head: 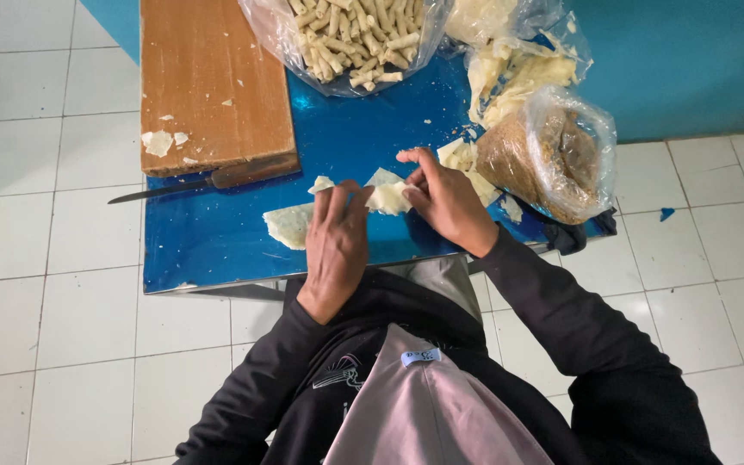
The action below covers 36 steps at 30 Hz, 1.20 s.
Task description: The person tears small pieces from a sheet of dough, rolls each piece between their palms into a short cylindrical stick, and places the finished stick into a plastic bag already filled with similar dough sticks. They repeat this tear-roll-place cycle throughout the episode, occasionally reaching into the bag.
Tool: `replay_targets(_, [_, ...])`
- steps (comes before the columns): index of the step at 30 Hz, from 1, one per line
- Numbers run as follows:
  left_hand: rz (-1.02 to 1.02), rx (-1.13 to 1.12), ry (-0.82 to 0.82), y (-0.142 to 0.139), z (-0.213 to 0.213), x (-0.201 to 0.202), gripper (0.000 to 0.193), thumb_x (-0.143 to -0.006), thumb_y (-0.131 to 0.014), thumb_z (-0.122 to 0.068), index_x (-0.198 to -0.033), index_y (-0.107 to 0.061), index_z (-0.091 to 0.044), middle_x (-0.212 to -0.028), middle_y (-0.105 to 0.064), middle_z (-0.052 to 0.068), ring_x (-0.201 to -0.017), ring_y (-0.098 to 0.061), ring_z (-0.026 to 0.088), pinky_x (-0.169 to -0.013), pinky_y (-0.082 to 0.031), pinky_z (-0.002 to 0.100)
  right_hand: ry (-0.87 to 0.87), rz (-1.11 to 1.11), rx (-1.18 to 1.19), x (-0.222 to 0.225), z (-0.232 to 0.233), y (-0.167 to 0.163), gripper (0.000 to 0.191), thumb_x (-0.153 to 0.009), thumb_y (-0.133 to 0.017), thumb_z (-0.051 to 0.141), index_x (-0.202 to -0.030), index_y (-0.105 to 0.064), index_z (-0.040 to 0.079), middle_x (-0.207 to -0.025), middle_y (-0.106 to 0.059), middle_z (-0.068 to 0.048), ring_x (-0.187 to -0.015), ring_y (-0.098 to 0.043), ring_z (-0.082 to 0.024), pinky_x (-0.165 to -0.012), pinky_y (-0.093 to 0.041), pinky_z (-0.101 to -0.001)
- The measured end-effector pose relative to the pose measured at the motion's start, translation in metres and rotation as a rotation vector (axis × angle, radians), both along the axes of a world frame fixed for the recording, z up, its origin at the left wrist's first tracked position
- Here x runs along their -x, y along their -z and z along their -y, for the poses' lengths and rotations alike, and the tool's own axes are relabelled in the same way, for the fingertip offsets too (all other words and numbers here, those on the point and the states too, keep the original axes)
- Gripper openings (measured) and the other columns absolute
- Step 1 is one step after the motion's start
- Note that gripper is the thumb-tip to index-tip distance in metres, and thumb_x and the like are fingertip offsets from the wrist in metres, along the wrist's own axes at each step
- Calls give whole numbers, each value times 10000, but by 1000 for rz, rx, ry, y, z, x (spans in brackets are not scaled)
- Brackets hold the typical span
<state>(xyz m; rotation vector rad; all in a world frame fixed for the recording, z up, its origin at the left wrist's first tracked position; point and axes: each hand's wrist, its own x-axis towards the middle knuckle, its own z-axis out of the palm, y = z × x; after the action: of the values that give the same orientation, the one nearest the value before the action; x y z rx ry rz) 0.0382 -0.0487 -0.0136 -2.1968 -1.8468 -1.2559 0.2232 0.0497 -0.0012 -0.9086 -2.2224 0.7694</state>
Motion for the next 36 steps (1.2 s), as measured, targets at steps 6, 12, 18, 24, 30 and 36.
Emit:
replay_targets(6, [-199,55,54,12,-1,-8,385,-944,-645,-158,-1310,-610,-45,-1355,-581,118,-1237,-506,326,-922,-442,458,40,79,-137,3,4,4,529,-908,-713,43,-1384,-485,74,-992,-648,-103,-848,-687,-257,-732,-533,-374])
replay_targets(12, [-282,98,72,16,7,-8,485,-941,-671,-258,-1369,-562,-58,-1401,-566,99,-1327,-468,304,-1013,-407,461,268,304,-572,-38,-44,-4,393,-792,-693,-36,-1119,-778,164,-1035,-596,-64,-974,-551,-293,-832,-446,-425])
replay_targets(18, [-303,95,48,17,10,-10,498,-957,-662,-279,-1395,-567,-61,-1410,-558,101,-1366,-452,295,-1035,-400,477,435,761,-474,-83,-157,12,129,-979,-710,219,-936,-819,165,-1187,-519,-84,-1175,-397,-333,-902,-282,-514])
replay_targets(24, [-301,81,36,21,10,-11,463,-985,-646,-284,-1388,-568,-69,-1435,-549,97,-1373,-447,291,-1037,-394,492,432,901,-179,-76,-195,29,273,-862,-691,125,-1009,-842,298,-1258,-464,-95,-1230,-302,-407,-937,-200,-644])
replay_targets(30, [-288,102,41,23,11,-11,470,-995,-641,-261,-1412,-549,-66,-1446,-539,97,-1376,-456,285,-1035,-390,483,451,909,91,-73,-190,10,432,-899,-642,62,-951,-822,451,-1278,-458,-15,-1250,-347,-326,-1067,-197,-687])
replay_targets(36, [-271,84,43,24,11,-11,494,-995,-635,-267,-1432,-524,-65,-1451,-533,105,-1365,-472,286,-1044,-382,499,419,769,-33,-83,-174,2,431,-963,-633,47,-907,-823,430,-1217,-441,0,-1201,-358,-321,-1010,-236,-727])
